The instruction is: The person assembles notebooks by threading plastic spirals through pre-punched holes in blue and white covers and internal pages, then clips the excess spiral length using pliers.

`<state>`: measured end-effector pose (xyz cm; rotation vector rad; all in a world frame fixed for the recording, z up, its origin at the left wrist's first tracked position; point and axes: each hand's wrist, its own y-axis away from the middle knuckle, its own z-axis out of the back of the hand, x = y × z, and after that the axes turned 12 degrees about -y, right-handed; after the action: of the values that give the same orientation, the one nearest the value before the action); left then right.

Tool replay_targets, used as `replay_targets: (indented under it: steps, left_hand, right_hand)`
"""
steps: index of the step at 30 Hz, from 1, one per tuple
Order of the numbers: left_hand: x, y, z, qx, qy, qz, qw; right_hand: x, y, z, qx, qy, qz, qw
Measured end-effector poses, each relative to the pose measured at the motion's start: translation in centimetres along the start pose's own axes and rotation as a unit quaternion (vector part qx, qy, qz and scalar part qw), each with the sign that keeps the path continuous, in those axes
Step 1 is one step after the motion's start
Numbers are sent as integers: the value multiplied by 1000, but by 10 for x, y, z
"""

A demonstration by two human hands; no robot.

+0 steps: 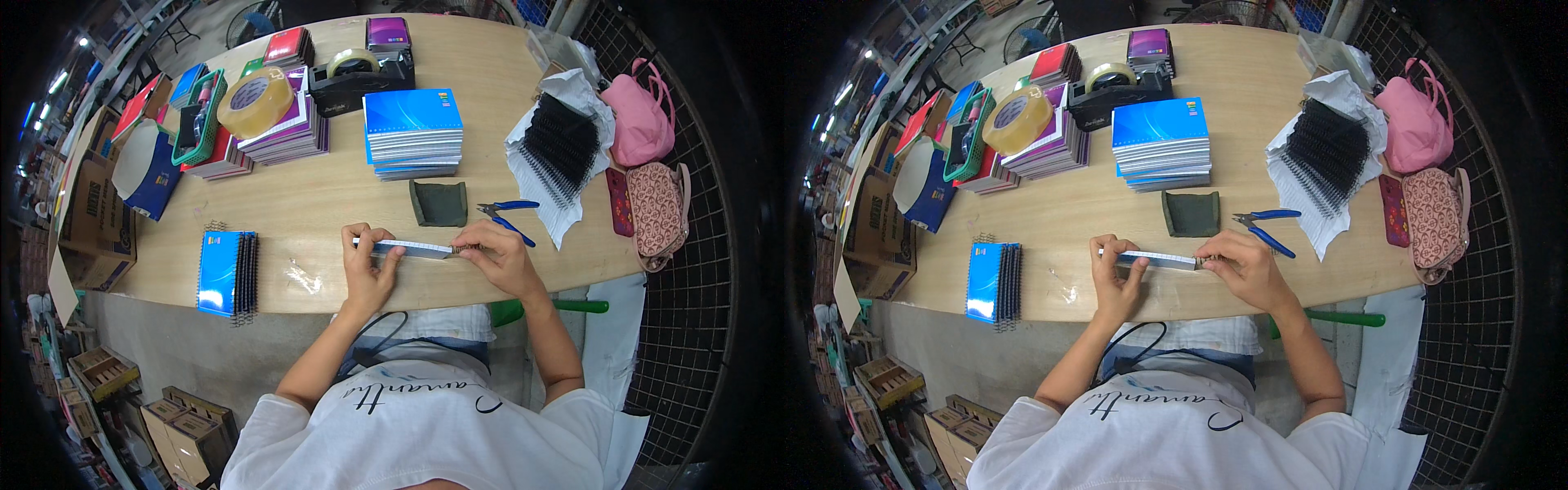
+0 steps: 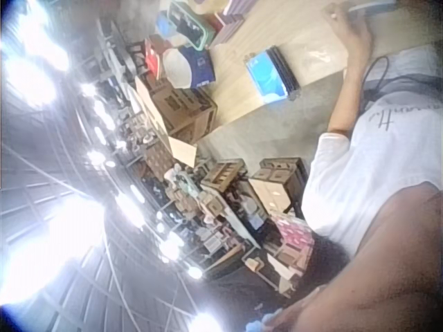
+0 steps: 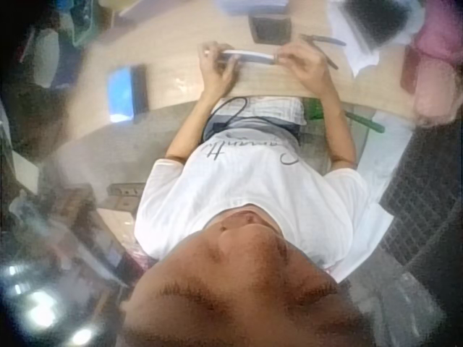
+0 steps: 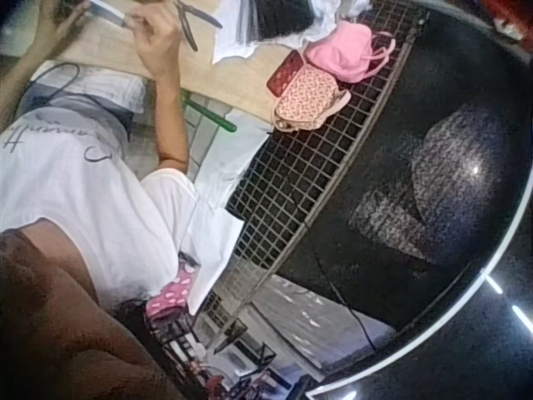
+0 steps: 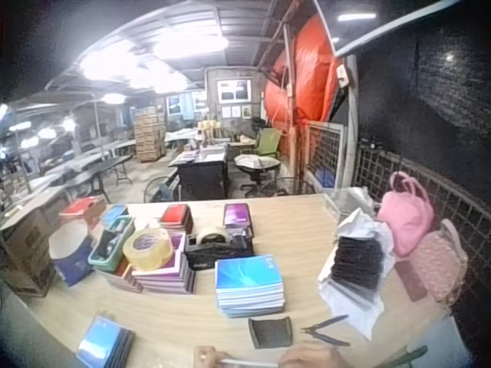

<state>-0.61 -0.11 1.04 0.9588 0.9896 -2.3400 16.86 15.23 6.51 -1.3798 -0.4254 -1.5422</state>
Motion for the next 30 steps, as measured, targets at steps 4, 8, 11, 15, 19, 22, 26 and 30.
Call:
replay_targets:
  steps: [4, 8, 11, 15, 19, 22, 26, 30]
  left_hand:
    - [0, 2, -2, -17, -6, -2, 1000]
    - [-2, 1, -4, -18, -2, 2, 1000]
    - [-1, 1, -3, -17, -9, -8, 1000]
    - [-1, 2, -3, -15, -7, -5, 1000]
    - [-3, 2, -4, -24, -5, -5, 1000]
    - [-1, 3, -5, -19, -16, -11, 1000]
    - [-3, 2, -5, -29, -15, -10, 999]
    - [-6, 0, -3, -28, -14, -14, 999]
  right_hand:
    - [13, -3, -5, 18, 35, -6, 999]
    - [-2, -1, -5, 40, 70, 9, 997]
    - [1, 0, -7, 25, 77, 38, 996]
    - [2, -1, -6, 24, 61, 51, 997]
    - [9, -3, -5, 39, 45, 24, 998]
    - [0, 0, -6, 55, 74, 6, 996]
    - [5, -4, -10, 23, 130, 40, 990]
    - [-7, 2, -7, 30, 181, 55, 982]
